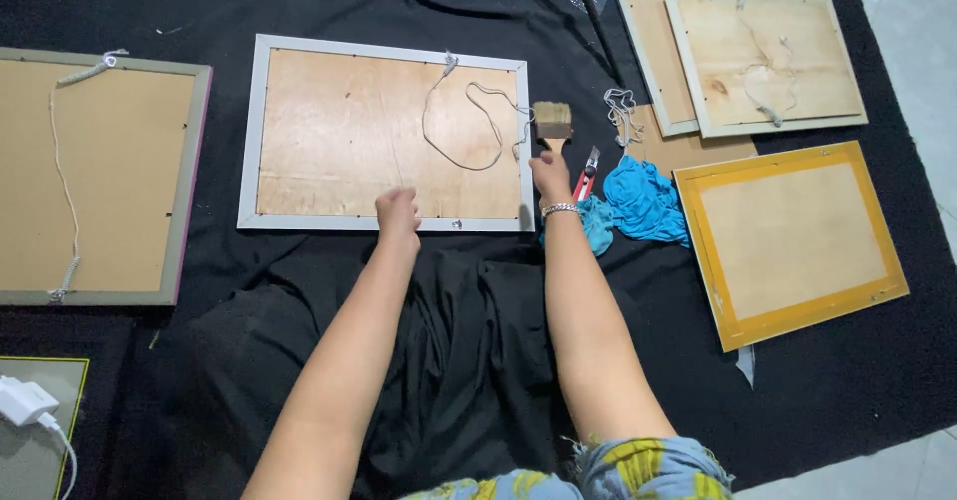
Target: Attaching a hanging wire to the back of a picture frame by threading it through eyelets and tying it securely.
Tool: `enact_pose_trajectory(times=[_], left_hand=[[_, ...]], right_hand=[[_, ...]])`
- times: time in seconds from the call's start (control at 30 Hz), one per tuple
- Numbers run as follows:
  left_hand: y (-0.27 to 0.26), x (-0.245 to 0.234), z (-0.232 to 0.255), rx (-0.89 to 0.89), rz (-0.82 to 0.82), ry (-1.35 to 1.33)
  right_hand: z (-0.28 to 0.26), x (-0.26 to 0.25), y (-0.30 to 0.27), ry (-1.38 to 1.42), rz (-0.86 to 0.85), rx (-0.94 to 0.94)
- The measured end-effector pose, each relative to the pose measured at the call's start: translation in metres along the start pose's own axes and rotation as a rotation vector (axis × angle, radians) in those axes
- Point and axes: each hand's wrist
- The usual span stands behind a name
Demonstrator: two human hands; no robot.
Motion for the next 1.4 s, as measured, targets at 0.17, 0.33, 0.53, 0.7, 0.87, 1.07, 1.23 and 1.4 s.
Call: enact_pose_trajectory(times=[0.17,0.33,0.53,0.7,0.87,1.07,1.23,1.4], left_hand=[[-0.019,-0.026,0.001,-0.255,0.249,-0.082],[-0.016,-0.035,0.012,-0.365,0.355,-0.24],[-0.082,-0.023,0.066,-0.327,0.264,-0.302],[-0.07,-0.024,0.062,-0.342,0.232,-0.305],[-0.084,-0.022,0.072,-0.3,0.245,-0.357],[-0.068,-0.024,0.062,-0.254,0.276,-0.368],[-0.038,-0.028,0.044,-0.234,0.307,-0.336],[-0.051,-0.023,0.054,-0.22,0.346,-0.389]], right_hand=[[0.083,0.032,0.06,-0.191,0.008,0.081],[0.051,0.022,0.005,-0.492,-0.094,0.064],[0.009,0.019,-0.049,-0.496,-0.029,0.158],[-0.017,0.02,-0.086,-0.482,-0.06,0.187],[-0.023,0.013,-0.093,-0.479,-0.006,0.179],[0.017,0.017,-0.052,-0.519,0.063,0.119],[0.008,0.018,-0.06,-0.497,0.065,0.111],[0.004,0.012,-0.063,-0.486,0.014,0.098]])
Point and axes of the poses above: each hand's wrist, its own y-axis towards the middle knuckle, its own x-axis out of the palm, z = x × y, and after that the axes turned 4 degrees about -z, right-handed
